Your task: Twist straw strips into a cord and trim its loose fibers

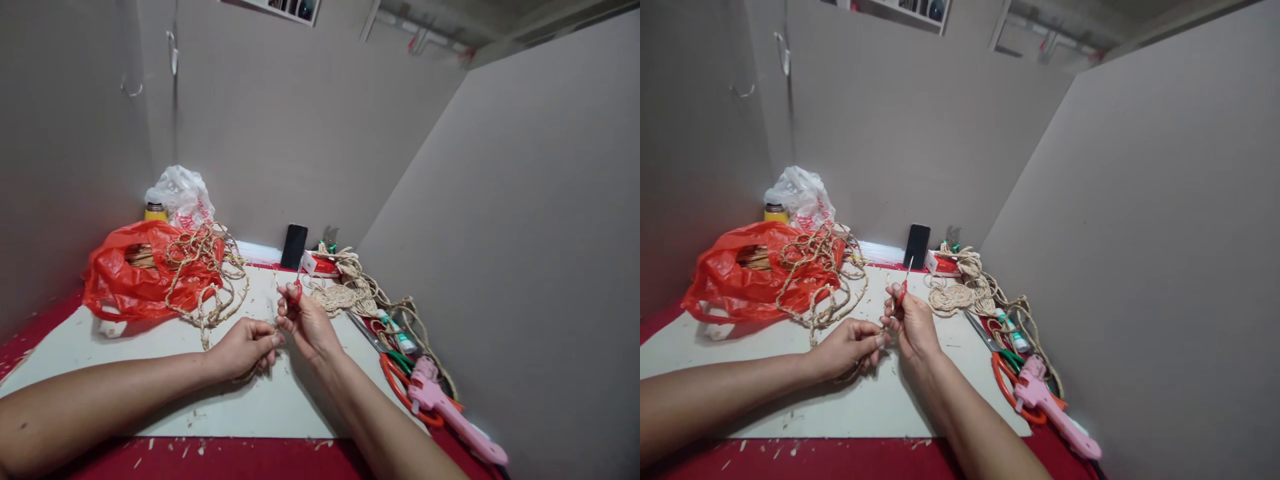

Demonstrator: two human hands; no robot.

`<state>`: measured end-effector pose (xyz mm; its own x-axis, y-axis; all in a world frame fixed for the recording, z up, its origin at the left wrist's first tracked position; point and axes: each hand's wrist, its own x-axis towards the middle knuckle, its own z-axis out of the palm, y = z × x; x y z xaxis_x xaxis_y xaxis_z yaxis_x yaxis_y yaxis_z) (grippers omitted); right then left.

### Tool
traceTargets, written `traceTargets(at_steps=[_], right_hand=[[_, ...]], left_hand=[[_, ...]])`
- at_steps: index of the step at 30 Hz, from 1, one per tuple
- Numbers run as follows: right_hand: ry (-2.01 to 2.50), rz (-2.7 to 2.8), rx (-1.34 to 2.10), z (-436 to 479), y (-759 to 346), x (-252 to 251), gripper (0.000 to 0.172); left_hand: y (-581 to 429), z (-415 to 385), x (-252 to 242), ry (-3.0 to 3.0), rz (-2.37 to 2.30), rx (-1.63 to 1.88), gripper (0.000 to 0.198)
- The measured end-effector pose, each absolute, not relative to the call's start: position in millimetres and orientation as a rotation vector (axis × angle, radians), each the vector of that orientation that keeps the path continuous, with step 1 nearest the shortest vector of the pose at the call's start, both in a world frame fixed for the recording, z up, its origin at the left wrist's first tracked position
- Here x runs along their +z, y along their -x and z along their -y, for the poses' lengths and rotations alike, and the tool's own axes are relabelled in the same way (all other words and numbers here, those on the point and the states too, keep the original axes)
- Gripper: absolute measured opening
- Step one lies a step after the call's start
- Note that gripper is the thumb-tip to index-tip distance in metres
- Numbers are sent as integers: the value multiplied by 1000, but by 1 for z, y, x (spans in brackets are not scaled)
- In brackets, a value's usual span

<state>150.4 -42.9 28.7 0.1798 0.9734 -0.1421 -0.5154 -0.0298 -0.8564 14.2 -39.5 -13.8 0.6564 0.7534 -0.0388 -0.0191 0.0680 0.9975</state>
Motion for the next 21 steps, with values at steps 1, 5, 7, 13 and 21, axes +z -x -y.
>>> traceTargets(at_steps=[1,5,7,13,21], right_hand=[[957,611,1322,42,-151,27,30],[933,612,1336,38,-155,28,32],[932,636,1353,36,-157,31,35],[982,687,1391,23,-167,27,38],[1316,970,1128,10,-192,7,47]], left_hand=[[-15,38,-14,-1359,-675,644,38],[-14,32,-13,-1167,-730,684,35],[-13,29,-14,-1112,-740,705,37],[-10,22,-22,-1105,-735,696,34],[-7,11,-17,-937,-777,743,22]])
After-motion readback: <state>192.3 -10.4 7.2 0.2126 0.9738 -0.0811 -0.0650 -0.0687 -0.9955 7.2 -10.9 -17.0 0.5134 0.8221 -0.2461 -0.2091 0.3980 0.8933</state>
